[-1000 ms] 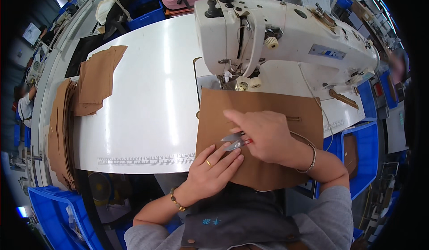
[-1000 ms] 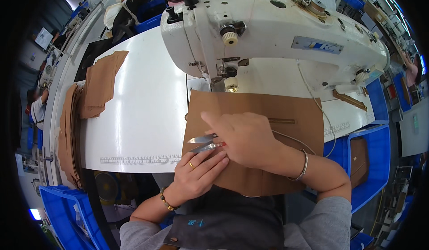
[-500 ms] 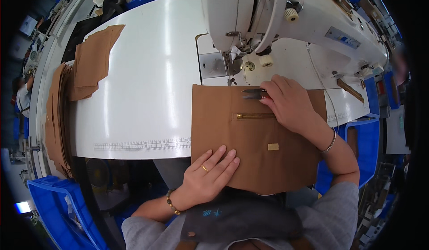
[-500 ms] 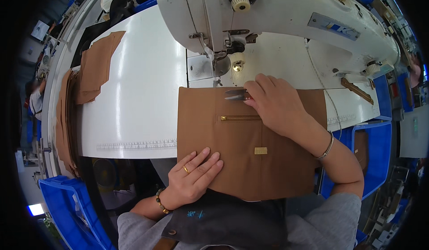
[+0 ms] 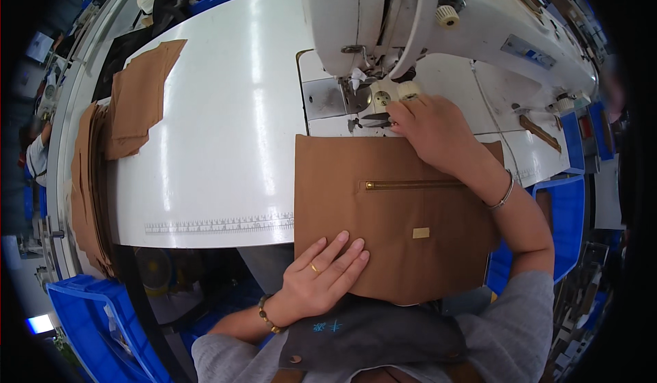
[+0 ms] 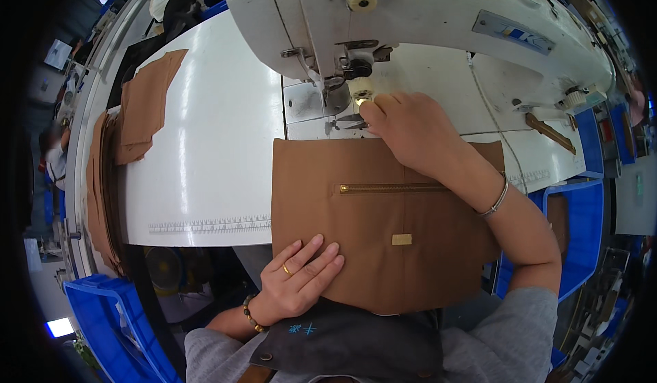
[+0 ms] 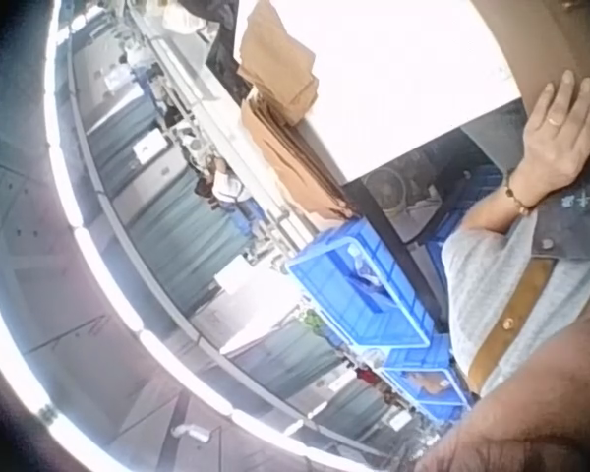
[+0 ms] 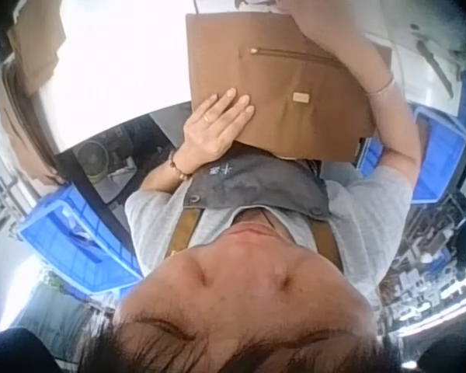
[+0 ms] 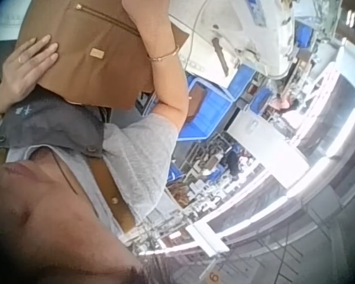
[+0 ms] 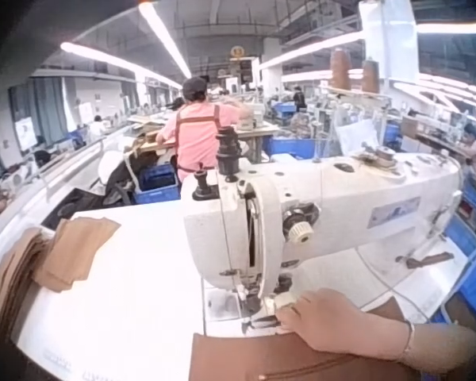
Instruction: Sewing a zipper into a brown leather or synthetic material piece using an industrial sewing machine.
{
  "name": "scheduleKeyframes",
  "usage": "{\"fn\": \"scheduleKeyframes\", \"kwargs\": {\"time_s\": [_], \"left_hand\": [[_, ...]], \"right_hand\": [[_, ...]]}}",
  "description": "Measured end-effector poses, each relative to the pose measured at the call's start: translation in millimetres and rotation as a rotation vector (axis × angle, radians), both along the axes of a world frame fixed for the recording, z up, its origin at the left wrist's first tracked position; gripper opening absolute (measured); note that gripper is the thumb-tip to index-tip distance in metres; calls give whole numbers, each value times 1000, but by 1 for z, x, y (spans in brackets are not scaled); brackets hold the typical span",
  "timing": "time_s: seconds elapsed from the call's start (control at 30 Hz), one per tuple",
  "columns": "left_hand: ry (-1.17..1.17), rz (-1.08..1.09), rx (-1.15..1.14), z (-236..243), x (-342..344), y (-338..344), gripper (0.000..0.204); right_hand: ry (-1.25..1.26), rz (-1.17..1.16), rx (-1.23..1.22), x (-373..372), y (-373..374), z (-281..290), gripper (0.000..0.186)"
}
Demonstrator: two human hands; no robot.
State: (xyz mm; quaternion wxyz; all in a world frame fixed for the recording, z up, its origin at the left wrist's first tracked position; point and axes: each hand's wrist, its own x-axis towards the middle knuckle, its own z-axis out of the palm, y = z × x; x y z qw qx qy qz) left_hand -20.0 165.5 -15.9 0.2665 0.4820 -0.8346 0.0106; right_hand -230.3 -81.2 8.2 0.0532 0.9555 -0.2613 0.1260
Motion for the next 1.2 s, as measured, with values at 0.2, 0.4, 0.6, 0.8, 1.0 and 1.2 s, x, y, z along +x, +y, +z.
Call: {"fn": "scheduleKeyframes", "kwargs": {"time_s": [0.2,0.4,0.6,0.8,1.0,1.2], "left_hand": [[-3,-22,-3,-2,0,1,29],[-16,-26,8,-5,4,3,32],[-37,-24,-51,-19,4,6,25],[-119,-2,-61,-37,3,11,22],[-127,-18,-243,-48,13,4,29],[-109,129,-323,-42,29,-17,42]], "right_hand": [[-32,11,84,7,1,-12,13],[-138,-361,23,-115,19,11,17],[-189,-486,-118,-187,33,7,20],[-318,-284,200,-97,51,-18,43],[-357,-298,54,-120,95,3,39],[-1342,-1105,-363,-340,173,17,27]]}}
